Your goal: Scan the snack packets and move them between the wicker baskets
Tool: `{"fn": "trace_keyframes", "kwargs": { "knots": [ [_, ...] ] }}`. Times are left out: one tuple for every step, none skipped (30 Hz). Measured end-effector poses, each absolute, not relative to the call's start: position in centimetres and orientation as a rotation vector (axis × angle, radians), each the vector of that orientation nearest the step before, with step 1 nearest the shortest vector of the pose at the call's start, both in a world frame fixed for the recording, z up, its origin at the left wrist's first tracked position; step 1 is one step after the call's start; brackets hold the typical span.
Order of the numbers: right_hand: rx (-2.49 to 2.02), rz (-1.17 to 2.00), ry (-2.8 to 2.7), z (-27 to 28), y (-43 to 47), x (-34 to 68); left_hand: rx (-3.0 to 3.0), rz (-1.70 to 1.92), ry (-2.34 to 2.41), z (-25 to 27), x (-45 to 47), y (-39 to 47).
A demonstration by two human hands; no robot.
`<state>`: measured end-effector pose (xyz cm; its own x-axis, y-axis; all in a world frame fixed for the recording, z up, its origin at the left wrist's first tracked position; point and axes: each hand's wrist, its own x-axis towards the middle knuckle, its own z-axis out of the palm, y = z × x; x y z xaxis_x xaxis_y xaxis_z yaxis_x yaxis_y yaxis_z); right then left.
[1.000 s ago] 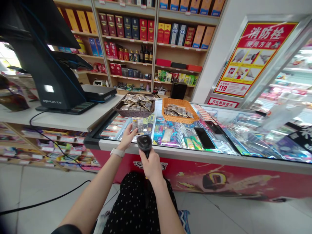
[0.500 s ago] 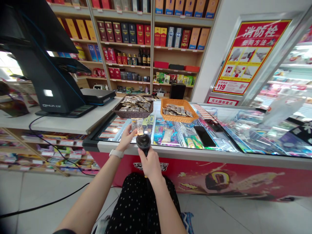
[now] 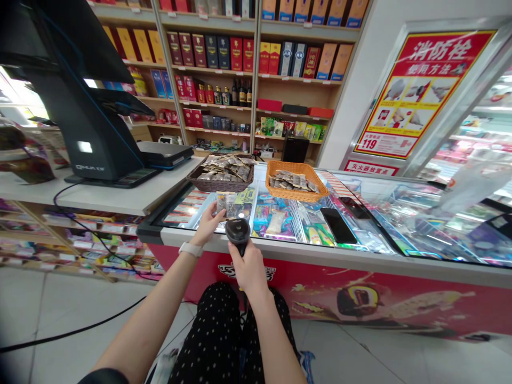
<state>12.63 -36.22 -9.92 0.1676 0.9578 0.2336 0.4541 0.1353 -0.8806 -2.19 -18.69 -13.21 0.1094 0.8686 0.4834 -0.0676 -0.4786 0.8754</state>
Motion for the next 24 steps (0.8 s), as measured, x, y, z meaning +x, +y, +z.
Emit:
{"fn": "trace_keyframes", "kwargs": {
  "knots": [
    [-1.470,0.648,-1.436,-9.9,-36.3,12.6,1.577,1.480,0.800,-13.2,-2.2,-18.8],
    [-1.469,0.644,-1.434,-9.8,-36.5,12.7,1.563,1.476,0.795,-13.1,-2.2,-18.8],
    [-1.467,0.642,-1.431,-9.7,-36.6,12.7,1.550,1.472,0.791,-13.1,-2.2,-18.9],
    [-1.466,0.642,-1.429,-9.7,-36.7,12.7,1.541,1.471,0.788,-13.0,-2.2,-19.0],
    [-1.465,0.645,-1.427,-9.6,-36.9,12.7,1.533,1.469,0.788,-13.0,-2.2,-19.0],
    [-1.460,0.651,-1.424,-9.5,-37.0,12.8,1.527,1.468,0.790,-12.9,-2.2,-19.1],
    [-1.453,0.660,-1.423,-9.4,-37.1,12.8,1.526,1.468,0.794,-12.9,-2.2,-19.1],
    [-1.447,0.670,-1.422,-9.3,-37.2,12.8,1.530,1.471,0.800,-12.9,-2.2,-19.2],
    [-1.443,0.677,-1.424,-9.2,-37.3,12.9,1.538,1.474,0.806,-12.9,-2.2,-19.2],
    [-1.444,0.677,-1.430,-9.1,-37.4,12.9,1.546,1.475,0.812,-12.9,-2.2,-19.2],
    [-1.448,0.672,-1.438,-9.0,-37.5,12.9,1.547,1.471,0.816,-12.9,-2.2,-19.2],
    [-1.454,0.666,-1.445,-8.8,-37.5,13.0,1.536,1.464,0.817,-13.0,-2.2,-19.2],
    [-1.459,0.663,-1.450,-8.7,-37.5,13.0,1.518,1.451,0.816,-13.0,-2.2,-19.2],
    [-1.459,0.663,-1.452,-8.6,-37.5,13.0,1.493,1.436,0.810,-13.0,-2.2,-19.2],
    [-1.455,0.668,-1.450,-8.6,-37.5,13.0,1.471,1.423,0.802,-13.0,-2.2,-19.2],
    [-1.451,0.676,-1.446,-8.5,-37.5,13.0,1.453,1.415,0.794,-13.0,-2.2,-19.2],
    [-1.447,0.683,-1.441,-8.5,-37.5,13.0,1.441,1.413,0.786,-13.0,-2.2,-19.2],
    [-1.445,0.684,-1.437,-8.5,-37.5,12.9,1.434,1.414,0.779,-13.0,-2.2,-19.2],
    [-1.445,0.685,-1.433,-8.4,-37.5,13.0,1.431,1.416,0.776,-13.0,-2.2,-19.2],
    [-1.445,0.689,-1.428,-8.5,-37.5,13.0,1.431,1.420,0.780,-13.0,-2.2,-19.2],
    [-1.443,0.698,-1.421,-8.5,-37.6,13.0,1.430,1.422,0.789,-13.1,-2.3,-19.2],
    [-1.437,0.711,-1.410,-8.5,-37.6,13.1,1.422,1.420,0.802,-13.1,-2.3,-19.2],
    [-1.430,0.727,-1.395,-8.6,-37.7,13.2,1.404,1.410,0.818,-13.1,-2.4,-19.2],
    [-1.420,0.743,-1.377,-8.8,-37.8,13.4,1.377,1.393,0.835,-13.1,-2.5,-19.0]
  ]
}}
